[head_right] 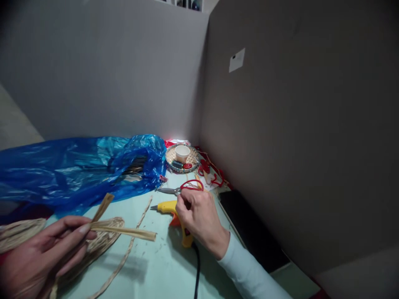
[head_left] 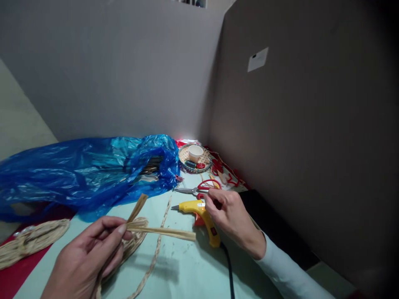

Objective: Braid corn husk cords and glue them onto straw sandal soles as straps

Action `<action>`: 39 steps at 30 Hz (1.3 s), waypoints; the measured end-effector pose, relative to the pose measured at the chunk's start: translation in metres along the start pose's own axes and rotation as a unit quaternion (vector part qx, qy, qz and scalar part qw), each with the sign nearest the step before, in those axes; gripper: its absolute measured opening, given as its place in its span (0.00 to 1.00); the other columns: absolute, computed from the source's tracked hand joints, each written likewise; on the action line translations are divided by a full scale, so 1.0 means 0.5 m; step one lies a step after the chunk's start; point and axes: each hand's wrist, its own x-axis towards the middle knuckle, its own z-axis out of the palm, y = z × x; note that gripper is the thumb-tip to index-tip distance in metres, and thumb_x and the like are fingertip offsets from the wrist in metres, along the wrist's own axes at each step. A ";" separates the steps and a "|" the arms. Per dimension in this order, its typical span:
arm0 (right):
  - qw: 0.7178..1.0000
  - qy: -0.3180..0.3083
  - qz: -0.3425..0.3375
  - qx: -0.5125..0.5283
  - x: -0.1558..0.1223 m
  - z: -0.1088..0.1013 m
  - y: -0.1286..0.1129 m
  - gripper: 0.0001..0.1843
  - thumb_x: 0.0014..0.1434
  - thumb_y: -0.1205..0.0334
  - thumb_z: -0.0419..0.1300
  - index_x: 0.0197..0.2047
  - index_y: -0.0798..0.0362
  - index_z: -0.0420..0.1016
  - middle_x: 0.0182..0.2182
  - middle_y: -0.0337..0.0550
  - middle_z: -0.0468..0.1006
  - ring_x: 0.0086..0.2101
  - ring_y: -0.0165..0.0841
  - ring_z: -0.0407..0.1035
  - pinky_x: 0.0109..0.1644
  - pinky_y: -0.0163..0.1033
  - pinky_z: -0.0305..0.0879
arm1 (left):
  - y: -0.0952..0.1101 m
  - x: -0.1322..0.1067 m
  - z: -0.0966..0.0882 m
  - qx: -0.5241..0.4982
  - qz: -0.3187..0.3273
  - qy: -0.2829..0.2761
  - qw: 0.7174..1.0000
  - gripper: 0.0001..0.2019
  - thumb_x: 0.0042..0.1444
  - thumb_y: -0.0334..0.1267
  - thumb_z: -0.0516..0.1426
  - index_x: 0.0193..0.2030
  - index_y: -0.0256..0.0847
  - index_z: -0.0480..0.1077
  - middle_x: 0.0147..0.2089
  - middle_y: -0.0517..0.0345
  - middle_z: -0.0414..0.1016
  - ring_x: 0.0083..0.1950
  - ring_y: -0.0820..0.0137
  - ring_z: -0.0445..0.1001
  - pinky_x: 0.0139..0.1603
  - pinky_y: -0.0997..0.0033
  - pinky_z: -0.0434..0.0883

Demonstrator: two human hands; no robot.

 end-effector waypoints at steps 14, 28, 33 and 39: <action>0.943 -0.194 0.038 -0.266 -0.050 0.017 0.020 0.17 0.63 0.45 0.55 0.42 0.50 0.60 0.27 0.45 0.77 0.26 0.44 0.73 0.27 0.40 0.55 | 0.029 -0.005 -0.006 -0.039 0.031 -0.024 0.998 0.12 0.53 0.45 0.66 0.34 0.39 0.73 0.28 0.63 0.75 0.17 0.84 0.56 0.20 0.81 0.51; 0.990 -0.031 0.123 0.055 -0.031 -0.021 0.020 0.15 0.57 0.49 0.60 0.38 0.47 0.60 0.29 0.37 0.71 0.23 0.32 0.67 0.24 0.35 0.66 | 0.027 -0.009 -0.018 -0.080 -0.012 -0.032 0.996 0.11 0.53 0.43 0.65 0.34 0.39 0.70 0.26 0.63 0.73 0.18 0.84 0.56 0.21 0.80 0.50; 0.941 0.066 0.209 0.256 -0.027 -0.012 -0.024 0.26 0.44 0.48 0.72 0.39 0.47 0.66 0.34 0.41 0.75 0.30 0.35 0.71 0.22 0.31 0.63 | 0.023 -0.011 -0.016 -0.080 -0.026 -0.044 0.995 0.09 0.56 0.41 0.64 0.35 0.39 0.71 0.27 0.63 0.74 0.17 0.85 0.55 0.21 0.80 0.48; 0.879 0.034 0.307 0.364 -0.028 -0.015 -0.039 0.35 0.38 0.51 0.77 0.47 0.49 0.70 0.39 0.46 0.80 0.34 0.39 0.74 0.30 0.35 0.70 | 0.017 -0.014 -0.014 -0.074 -0.029 -0.045 0.996 0.09 0.56 0.42 0.63 0.35 0.39 0.71 0.26 0.63 0.73 0.17 0.85 0.50 0.19 0.79 0.45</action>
